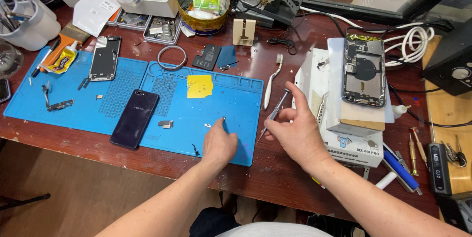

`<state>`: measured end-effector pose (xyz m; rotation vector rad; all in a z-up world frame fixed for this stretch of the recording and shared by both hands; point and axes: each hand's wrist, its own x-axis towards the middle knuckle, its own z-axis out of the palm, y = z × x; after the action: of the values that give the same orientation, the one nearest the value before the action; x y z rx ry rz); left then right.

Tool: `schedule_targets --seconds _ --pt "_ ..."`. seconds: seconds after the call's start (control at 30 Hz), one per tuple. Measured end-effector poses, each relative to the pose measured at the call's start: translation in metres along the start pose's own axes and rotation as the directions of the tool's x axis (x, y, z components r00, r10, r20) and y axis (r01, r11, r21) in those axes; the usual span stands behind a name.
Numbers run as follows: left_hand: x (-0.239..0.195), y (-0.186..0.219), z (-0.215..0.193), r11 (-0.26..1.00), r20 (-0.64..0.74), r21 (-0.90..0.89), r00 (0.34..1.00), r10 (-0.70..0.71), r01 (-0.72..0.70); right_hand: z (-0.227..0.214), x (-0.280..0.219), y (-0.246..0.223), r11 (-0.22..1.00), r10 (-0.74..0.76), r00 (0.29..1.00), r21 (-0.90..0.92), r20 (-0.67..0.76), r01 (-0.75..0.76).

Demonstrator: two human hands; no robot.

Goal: The person uses a screwdriver to remove and install screws on a disassembled smartphone motherboard. They repeatedly pick up screws from a blue mat and secure them into the device, handling the phone and tools throughout.

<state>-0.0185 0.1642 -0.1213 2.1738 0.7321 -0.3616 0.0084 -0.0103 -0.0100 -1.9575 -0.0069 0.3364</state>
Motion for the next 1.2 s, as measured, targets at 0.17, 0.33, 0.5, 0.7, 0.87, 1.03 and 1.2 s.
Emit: schedule_targets --seconds 0.17,0.33,0.5,0.7,0.87,1.03,1.2 --pt "0.003 -0.002 0.010 0.998 -0.042 0.055 0.999 0.031 -0.029 -0.012 -0.006 0.006 0.999 0.000 1.000 0.035 0.017 0.000" --pt "-0.001 -0.002 0.014 0.997 -0.048 0.067 0.998 0.035 -0.031 -0.027 -0.010 0.011 0.999 0.011 1.000 0.030 0.024 -0.012" --pt "-0.005 -0.004 0.019 0.996 -0.100 0.048 0.992 0.081 -0.077 -0.034 -0.012 0.013 0.999 0.008 0.999 0.050 0.033 -0.009" --pt "-0.001 -0.004 0.024 0.999 -0.105 -0.034 0.994 -0.030 0.027 -0.040 -0.013 0.010 0.998 -0.027 0.999 0.057 0.035 0.025" --pt "0.002 -0.006 0.025 0.997 -0.156 -0.063 0.987 -0.049 0.039 -0.046 -0.018 0.005 1.000 -0.025 0.998 0.013 0.049 0.025" --pt "0.010 -0.002 0.021 0.988 -0.217 -0.102 0.967 -0.133 0.113 -0.053 -0.023 0.001 0.997 -0.066 0.997 0.037 0.031 0.064" --pt "0.015 0.008 0.017 0.978 -0.279 -0.111 0.939 -0.199 0.174 -0.061 -0.026 0.000 0.985 -0.131 0.991 0.116 0.007 0.129"
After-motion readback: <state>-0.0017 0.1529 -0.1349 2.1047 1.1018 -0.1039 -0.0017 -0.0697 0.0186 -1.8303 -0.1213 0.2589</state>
